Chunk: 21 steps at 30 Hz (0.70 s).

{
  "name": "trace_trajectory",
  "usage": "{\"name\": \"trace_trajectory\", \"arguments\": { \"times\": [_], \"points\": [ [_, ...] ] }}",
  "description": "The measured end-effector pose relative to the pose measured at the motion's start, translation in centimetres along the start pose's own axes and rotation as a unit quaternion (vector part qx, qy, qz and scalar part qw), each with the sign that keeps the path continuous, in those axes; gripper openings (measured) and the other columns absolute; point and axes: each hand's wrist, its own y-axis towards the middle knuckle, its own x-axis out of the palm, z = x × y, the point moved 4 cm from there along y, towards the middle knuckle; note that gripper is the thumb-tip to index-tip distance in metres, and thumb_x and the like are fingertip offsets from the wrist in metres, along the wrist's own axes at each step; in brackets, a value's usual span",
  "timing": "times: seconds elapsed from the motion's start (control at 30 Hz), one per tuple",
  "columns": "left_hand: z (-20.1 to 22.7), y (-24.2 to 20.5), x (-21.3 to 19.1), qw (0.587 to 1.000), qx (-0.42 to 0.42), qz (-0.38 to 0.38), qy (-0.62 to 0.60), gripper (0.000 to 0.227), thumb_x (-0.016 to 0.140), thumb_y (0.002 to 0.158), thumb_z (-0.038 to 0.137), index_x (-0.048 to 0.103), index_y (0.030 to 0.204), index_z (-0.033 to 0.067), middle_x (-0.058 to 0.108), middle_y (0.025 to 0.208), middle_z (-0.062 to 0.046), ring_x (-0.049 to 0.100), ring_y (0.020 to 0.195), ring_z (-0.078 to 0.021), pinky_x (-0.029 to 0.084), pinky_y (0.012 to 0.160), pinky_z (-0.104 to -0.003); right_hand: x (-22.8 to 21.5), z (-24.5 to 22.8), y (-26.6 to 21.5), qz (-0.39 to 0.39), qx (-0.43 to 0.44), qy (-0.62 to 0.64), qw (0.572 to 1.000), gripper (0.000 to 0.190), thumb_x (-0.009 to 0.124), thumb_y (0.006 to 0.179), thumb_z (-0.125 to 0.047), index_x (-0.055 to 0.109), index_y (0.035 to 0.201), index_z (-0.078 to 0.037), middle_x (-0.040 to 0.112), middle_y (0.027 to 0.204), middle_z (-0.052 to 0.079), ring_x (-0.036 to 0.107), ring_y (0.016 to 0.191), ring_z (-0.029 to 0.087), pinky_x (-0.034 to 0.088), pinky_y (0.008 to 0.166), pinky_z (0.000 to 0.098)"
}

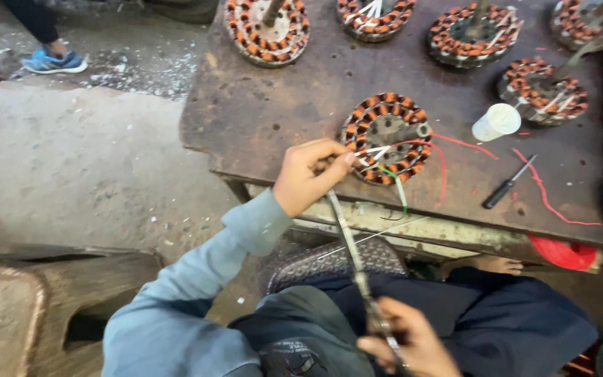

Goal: The person is assembling an electrical stator by hand. They use shears to cut colored wires, insert them into the copper windings, and secure them with white ties. The person works on one stator at a time, with several others visible on the workbench.

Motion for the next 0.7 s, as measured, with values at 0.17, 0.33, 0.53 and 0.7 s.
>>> {"name": "trace_trajectory", "arguments": {
  "times": [0.17, 0.33, 0.53, 0.7],
  "points": [
    [0.1, 0.7, 0.1, 0.977, -0.109, -0.018, -0.183, 0.019, 0.071, 0.101, 0.012, 0.072, 0.114, -0.0008, 0.068, 0.103, -0.005, 0.064, 0.082, -0.0047, 0.053, 0.068, -0.021, -1.0, 4.7, 3.2, -0.111, -0.237, 0.021, 0.965, 0.026, 0.086, 0.087, 0.005, 0.062, 0.091, -0.001, 0.049, 0.069, -0.002, 0.046, 0.061, 0.007, 0.037, 0.055, 0.0271],
    [3.1, 0.8, 0.1, 0.996, 0.013, -0.06, -0.066, 0.036, 0.079, 0.088, 0.006, 0.067, 0.121, 0.0031, 0.061, 0.122, -0.006, 0.062, 0.085, -0.0049, 0.051, 0.066, -0.02, -1.6, 7.7, 3.4, -0.183, -0.367, 0.237, 0.881, 0.034, 0.082, 0.091, -0.023, 0.061, 0.091, 0.003, 0.059, 0.07, 0.01, 0.056, 0.058, 0.018, 0.046, 0.053, 0.0309],
    [3.4, 0.4, 0.4, 0.996, 0.081, -0.014, 0.047, 0.024, 0.082, 0.094, 0.003, 0.073, 0.115, 0.0077, 0.068, 0.113, -0.005, 0.061, 0.084, -0.0069, 0.052, 0.071, -0.022, 1.6, 3.2, 1.2, -0.041, -0.312, 0.118, 0.942, 0.059, 0.071, 0.094, -0.056, 0.055, 0.099, 0.0, 0.055, 0.088, 0.006, 0.053, 0.073, 0.014, 0.045, 0.066, 0.0276],
    [2.9, 0.0, -0.2, 0.996, 0.07, -0.005, 0.061, 0.018, 0.081, 0.097, 0.001, 0.075, 0.114, 0.0055, 0.07, 0.112, -0.003, 0.065, 0.081, -0.0083, 0.053, 0.07, -0.023, 3.4, 0.4, 2.4, 0.01, -0.284, 0.054, 0.957, 0.069, 0.074, 0.086, -0.067, 0.056, 0.101, -0.003, 0.052, 0.087, 0.001, 0.049, 0.074, 0.007, 0.041, 0.065, 0.0225]
  ]
}}
